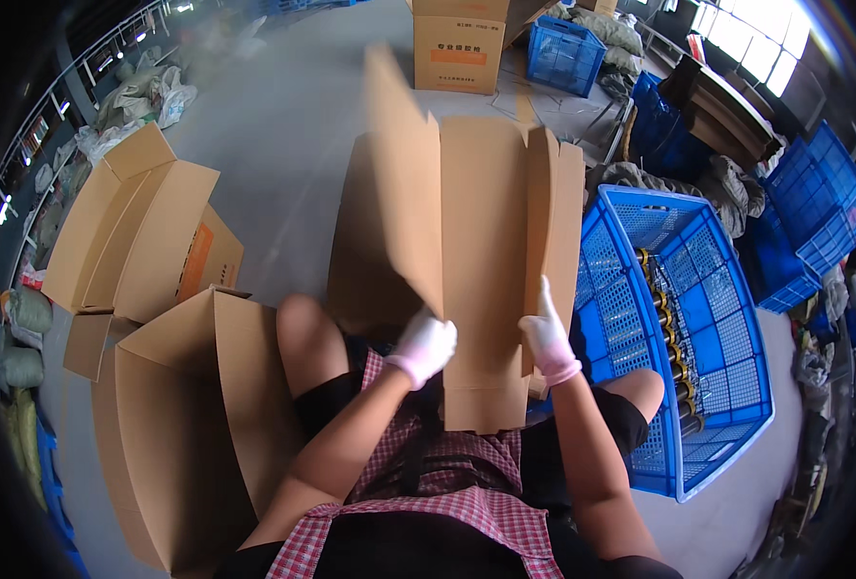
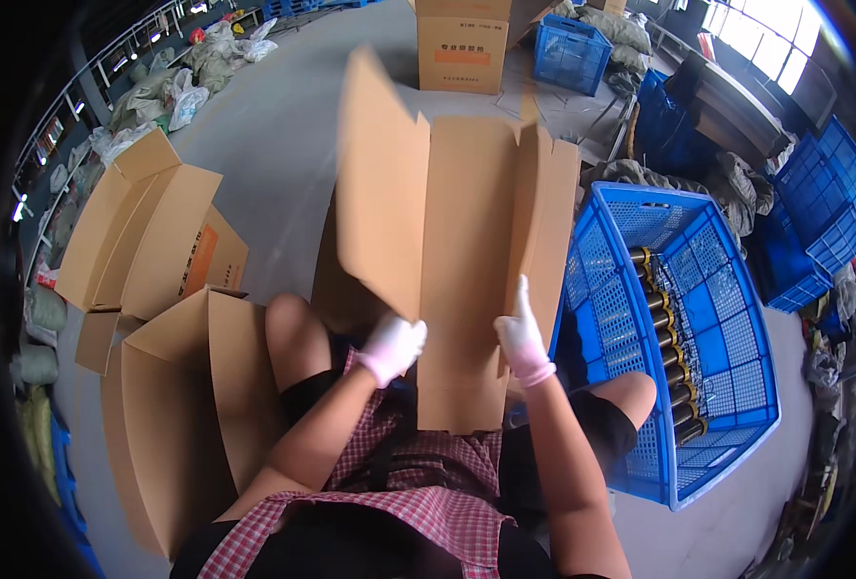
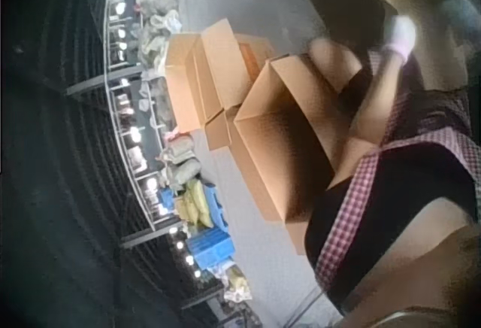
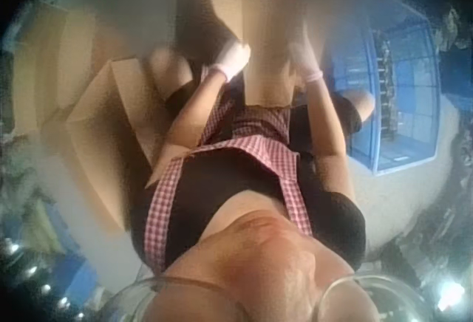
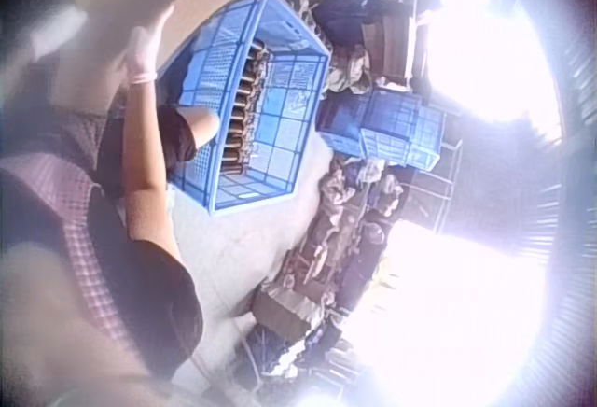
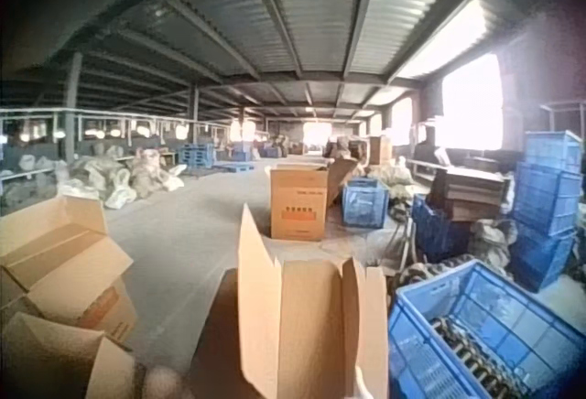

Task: Folding cardboard boxes and placing caulking guns into them in a warehouse setting.

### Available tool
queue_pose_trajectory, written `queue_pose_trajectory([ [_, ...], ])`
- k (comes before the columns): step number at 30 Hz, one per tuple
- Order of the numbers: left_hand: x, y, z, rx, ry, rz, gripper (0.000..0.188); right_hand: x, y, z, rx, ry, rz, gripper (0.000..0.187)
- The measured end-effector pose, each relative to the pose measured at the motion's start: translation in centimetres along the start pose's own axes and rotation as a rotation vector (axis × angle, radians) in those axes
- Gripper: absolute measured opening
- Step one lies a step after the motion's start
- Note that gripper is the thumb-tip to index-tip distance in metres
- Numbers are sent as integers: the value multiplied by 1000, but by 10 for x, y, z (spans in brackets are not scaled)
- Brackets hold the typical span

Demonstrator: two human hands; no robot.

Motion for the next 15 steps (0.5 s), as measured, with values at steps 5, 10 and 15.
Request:
queue_pose_trajectory([
  [5, -13, 16, 49, -525, -41, 38, 70, -51, 17, -21, 212, 287, -392, 53],
  [10, -4, 43, 32, -970, -848, 287, 61, -56, 22, -96, 620, 1281, -423, 37],
  [15, 12, 24, 39, -852, -669, 243, 12, -13, 10, -97, 497, 749, -236, 28],
])
Point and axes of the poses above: each hand's wrist, its own y-axis away from the middle knuckle, its own x-axis out of the back of the hand, z = x × y, the point moved 10 cm from there along -y, towards the middle knuckle, and after that the axes turned 1 degree about z, right-handed, at the moved point
